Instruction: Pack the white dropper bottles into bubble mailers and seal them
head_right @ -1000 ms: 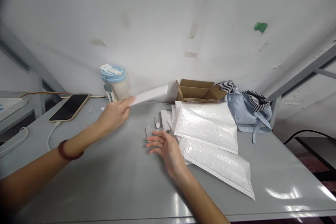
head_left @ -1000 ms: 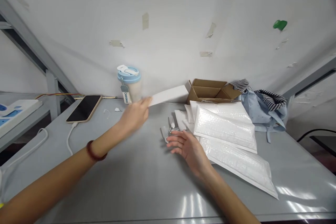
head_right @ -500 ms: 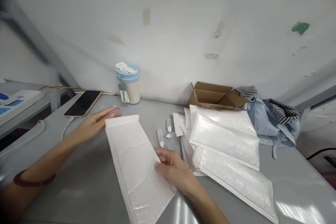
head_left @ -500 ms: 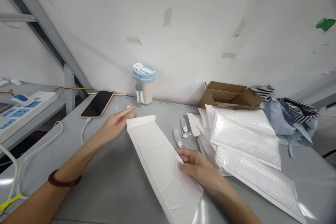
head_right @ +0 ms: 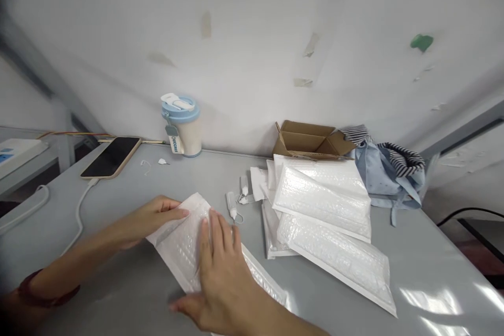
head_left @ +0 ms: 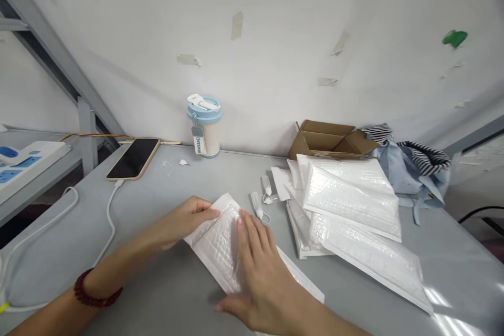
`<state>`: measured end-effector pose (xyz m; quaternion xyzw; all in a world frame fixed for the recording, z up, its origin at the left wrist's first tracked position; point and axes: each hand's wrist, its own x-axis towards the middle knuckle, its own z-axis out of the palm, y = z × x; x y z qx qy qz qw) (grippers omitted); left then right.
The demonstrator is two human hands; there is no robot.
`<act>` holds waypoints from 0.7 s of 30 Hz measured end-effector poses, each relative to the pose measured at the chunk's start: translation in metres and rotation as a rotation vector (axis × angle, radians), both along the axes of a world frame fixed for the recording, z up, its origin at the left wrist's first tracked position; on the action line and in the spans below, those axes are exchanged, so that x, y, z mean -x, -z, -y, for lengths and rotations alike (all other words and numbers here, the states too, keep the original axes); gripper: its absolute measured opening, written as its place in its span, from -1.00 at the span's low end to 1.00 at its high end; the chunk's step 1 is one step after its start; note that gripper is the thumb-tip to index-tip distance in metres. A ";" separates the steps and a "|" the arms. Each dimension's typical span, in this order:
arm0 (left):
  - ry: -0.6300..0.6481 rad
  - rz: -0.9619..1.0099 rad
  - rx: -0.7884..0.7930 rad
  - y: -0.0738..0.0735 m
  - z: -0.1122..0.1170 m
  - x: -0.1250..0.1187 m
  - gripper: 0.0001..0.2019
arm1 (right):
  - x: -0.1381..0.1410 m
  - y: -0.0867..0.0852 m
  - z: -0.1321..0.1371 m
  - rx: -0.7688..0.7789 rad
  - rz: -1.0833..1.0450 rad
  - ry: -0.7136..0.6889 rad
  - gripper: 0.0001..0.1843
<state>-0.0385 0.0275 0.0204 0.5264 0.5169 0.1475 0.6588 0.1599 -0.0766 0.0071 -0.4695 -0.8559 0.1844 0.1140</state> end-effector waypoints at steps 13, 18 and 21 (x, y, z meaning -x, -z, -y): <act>0.422 -0.261 -0.395 -0.002 -0.013 -0.030 -0.84 | -0.012 -0.008 -0.003 0.003 -0.007 0.247 -0.04; 0.360 -0.425 -1.182 0.001 -0.047 -0.043 -0.74 | -0.020 -0.016 -0.007 0.139 -0.011 0.320 -0.13; 0.771 -0.280 -1.240 0.003 -0.050 -0.064 -0.64 | -0.021 -0.021 -0.008 0.202 0.007 0.321 -0.12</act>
